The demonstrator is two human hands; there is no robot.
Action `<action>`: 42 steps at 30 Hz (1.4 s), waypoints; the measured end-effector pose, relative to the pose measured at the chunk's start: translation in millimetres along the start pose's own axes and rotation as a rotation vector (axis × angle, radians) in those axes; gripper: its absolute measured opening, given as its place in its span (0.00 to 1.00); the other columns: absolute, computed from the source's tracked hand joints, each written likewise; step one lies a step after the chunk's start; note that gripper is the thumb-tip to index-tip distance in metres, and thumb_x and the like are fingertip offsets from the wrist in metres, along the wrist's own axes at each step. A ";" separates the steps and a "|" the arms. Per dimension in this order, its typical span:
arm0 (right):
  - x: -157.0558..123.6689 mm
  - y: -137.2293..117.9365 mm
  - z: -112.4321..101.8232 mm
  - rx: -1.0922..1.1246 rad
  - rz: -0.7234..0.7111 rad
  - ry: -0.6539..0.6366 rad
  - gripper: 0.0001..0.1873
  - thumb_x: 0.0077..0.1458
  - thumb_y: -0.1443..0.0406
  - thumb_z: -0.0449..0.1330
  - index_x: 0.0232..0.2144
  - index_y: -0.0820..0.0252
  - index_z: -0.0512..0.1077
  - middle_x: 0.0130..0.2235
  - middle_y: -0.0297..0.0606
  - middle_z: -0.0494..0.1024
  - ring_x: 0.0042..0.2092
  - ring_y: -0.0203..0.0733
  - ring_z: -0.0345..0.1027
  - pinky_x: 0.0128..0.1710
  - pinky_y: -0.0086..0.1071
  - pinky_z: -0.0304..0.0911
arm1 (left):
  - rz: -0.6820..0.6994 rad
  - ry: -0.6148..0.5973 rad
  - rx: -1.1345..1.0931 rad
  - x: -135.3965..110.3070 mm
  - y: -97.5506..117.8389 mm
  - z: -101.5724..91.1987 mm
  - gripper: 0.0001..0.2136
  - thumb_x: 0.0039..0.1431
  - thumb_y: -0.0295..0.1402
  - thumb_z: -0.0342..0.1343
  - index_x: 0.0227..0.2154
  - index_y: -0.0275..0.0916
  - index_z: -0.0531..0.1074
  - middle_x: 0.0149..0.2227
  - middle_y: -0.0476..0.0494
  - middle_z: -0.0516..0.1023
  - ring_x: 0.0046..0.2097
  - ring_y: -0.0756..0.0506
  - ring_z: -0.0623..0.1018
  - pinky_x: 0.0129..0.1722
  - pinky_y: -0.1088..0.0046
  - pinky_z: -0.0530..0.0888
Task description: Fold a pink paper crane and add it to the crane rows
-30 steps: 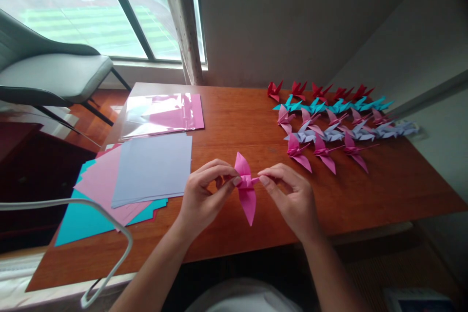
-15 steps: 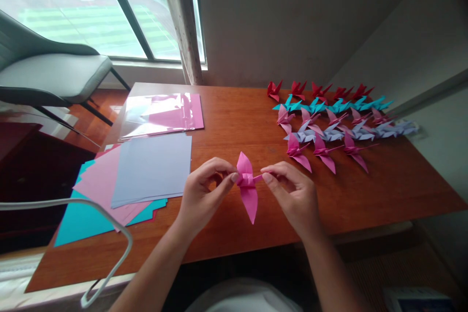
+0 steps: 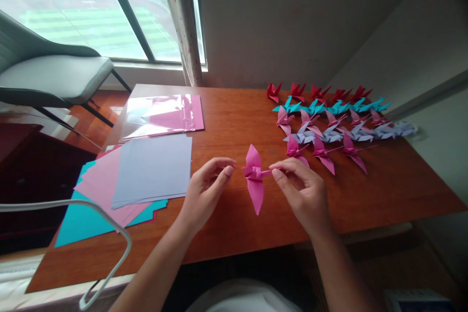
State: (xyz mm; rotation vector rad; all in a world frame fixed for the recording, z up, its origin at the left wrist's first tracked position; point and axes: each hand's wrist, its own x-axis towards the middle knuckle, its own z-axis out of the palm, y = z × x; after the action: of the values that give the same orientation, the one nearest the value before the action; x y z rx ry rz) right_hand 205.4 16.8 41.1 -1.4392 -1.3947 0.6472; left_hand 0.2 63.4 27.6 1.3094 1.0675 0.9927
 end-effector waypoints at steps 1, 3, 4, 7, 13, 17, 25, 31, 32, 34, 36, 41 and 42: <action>0.8 -1.0 -1.4 0.000 -0.006 -0.009 0.05 0.63 0.63 0.61 0.36 0.53 0.78 0.37 0.37 0.79 0.41 0.45 0.72 0.40 0.36 0.65 | -0.027 -0.009 -0.017 0.3 0.4 0.2 0.13 0.64 0.43 0.59 0.41 0.39 0.78 0.40 0.43 0.80 0.37 0.47 0.75 0.31 0.75 0.69; 2.8 -3.5 -3.5 -0.019 -0.034 -0.029 0.05 0.63 0.64 0.61 0.36 0.53 0.78 0.37 0.36 0.78 0.40 0.44 0.72 0.40 0.36 0.65 | -0.082 -0.044 -0.052 1.0 0.8 0.4 0.14 0.63 0.44 0.59 0.42 0.38 0.78 0.40 0.42 0.81 0.36 0.47 0.75 0.30 0.75 0.69; 3.9 -4.8 -4.2 -0.037 -0.057 -0.037 0.05 0.63 0.64 0.61 0.36 0.53 0.78 0.36 0.36 0.78 0.40 0.44 0.72 0.40 0.36 0.65 | -0.108 -0.064 -0.071 1.3 0.7 0.3 0.15 0.63 0.45 0.59 0.42 0.38 0.78 0.40 0.42 0.81 0.35 0.47 0.74 0.29 0.75 0.69; 7.4 -8.4 -5.7 -0.084 -0.119 -0.048 0.05 0.63 0.65 0.61 0.36 0.53 0.78 0.36 0.36 0.78 0.40 0.44 0.72 0.40 0.37 0.65 | -0.159 -0.081 -0.146 1.5 -0.4 -0.7 0.16 0.62 0.46 0.60 0.43 0.38 0.78 0.38 0.42 0.80 0.34 0.48 0.74 0.29 0.76 0.69; 11.9 -9.5 -7.5 -0.126 -0.199 -0.091 0.06 0.62 0.68 0.59 0.37 0.55 0.77 0.36 0.37 0.79 0.39 0.43 0.72 0.40 0.37 0.66 | -0.188 -0.095 -0.124 1.6 -0.4 -1.8 0.17 0.59 0.46 0.62 0.41 0.37 0.76 0.36 0.45 0.78 0.32 0.49 0.73 0.30 0.76 0.69; 15.8 -8.6 -7.0 -0.178 -0.249 -0.127 0.07 0.62 0.69 0.59 0.38 0.56 0.78 0.36 0.37 0.79 0.40 0.43 0.72 0.42 0.38 0.66 | -0.154 -0.241 0.003 1.2 -3.1 -0.3 0.13 0.60 0.43 0.62 0.34 0.36 0.75 0.32 0.48 0.76 0.33 0.49 0.72 0.32 0.76 0.68; -0.1 -10.9 12.3 -0.227 -0.215 0.112 0.08 0.63 0.65 0.59 0.44 0.57 0.75 0.40 0.39 0.78 0.41 0.44 0.71 0.39 0.36 0.66 | -0.187 -0.106 -0.102 1.1 -3.4 -1.2 0.13 0.59 0.41 0.64 0.30 0.36 0.75 0.27 0.50 0.76 0.29 0.52 0.70 0.28 0.78 0.65; -11.7 0.3 35.4 -0.314 -0.207 0.189 0.04 0.61 0.65 0.62 0.39 0.57 0.74 0.38 0.40 0.78 0.40 0.47 0.72 0.41 0.40 0.66 | -0.194 -0.022 -0.133 1.1 -1.1 -1.2 0.12 0.56 0.41 0.66 0.32 0.36 0.77 0.27 0.49 0.78 0.29 0.51 0.72 0.28 0.80 0.67; -10.8 1.4 37.2 -0.302 -0.195 0.198 0.01 0.61 0.66 0.62 0.37 0.57 0.74 0.36 0.39 0.78 0.39 0.46 0.71 0.41 0.39 0.65 | -0.195 -0.029 -0.131 0.9 -0.6 -1.1 0.12 0.56 0.41 0.66 0.32 0.37 0.77 0.27 0.49 0.78 0.29 0.51 0.73 0.28 0.80 0.67; -8.2 1.7 37.4 -0.275 -0.180 0.204 0.03 0.62 0.68 0.61 0.34 0.57 0.74 0.34 0.37 0.78 0.37 0.44 0.70 0.40 0.39 0.65 | -0.199 -0.046 -0.113 0.6 1.4 -1.0 0.11 0.56 0.41 0.66 0.31 0.38 0.77 0.28 0.49 0.79 0.30 0.51 0.74 0.28 0.81 0.68; -5.0 -0.1 31.1 -0.263 -0.174 0.222 0.05 0.62 0.69 0.60 0.33 0.57 0.74 0.33 0.36 0.78 0.37 0.43 0.70 0.40 0.38 0.65 | -0.199 -0.079 -0.048 0.6 4.6 -1.1 0.10 0.56 0.40 0.66 0.32 0.38 0.79 0.29 0.49 0.80 0.31 0.51 0.75 0.30 0.81 0.70; 4.8 -0.6 -29.8 -0.342 -0.181 0.383 0.03 0.61 0.67 0.62 0.34 0.56 0.75 0.35 0.37 0.78 0.38 0.43 0.71 0.40 0.37 0.66 | -0.200 -0.157 0.073 2.4 8.3 -2.2 0.11 0.56 0.44 0.64 0.31 0.41 0.81 0.32 0.46 0.84 0.33 0.48 0.80 0.34 0.80 0.76; 7.1 3.4 -50.3 -0.375 -0.174 0.439 0.03 0.61 0.66 0.62 0.33 0.56 0.76 0.35 0.37 0.78 0.39 0.43 0.71 0.40 0.36 0.66 | -0.203 -0.165 0.084 3.2 7.4 -2.2 0.12 0.54 0.46 0.65 0.32 0.42 0.81 0.33 0.46 0.85 0.34 0.47 0.81 0.34 0.79 0.77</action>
State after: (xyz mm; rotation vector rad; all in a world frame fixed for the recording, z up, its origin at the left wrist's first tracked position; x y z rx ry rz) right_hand 252.8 10.0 58.4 -1.6059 -1.3062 -0.0535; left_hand -0.9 67.2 35.0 1.2979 1.0992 0.6833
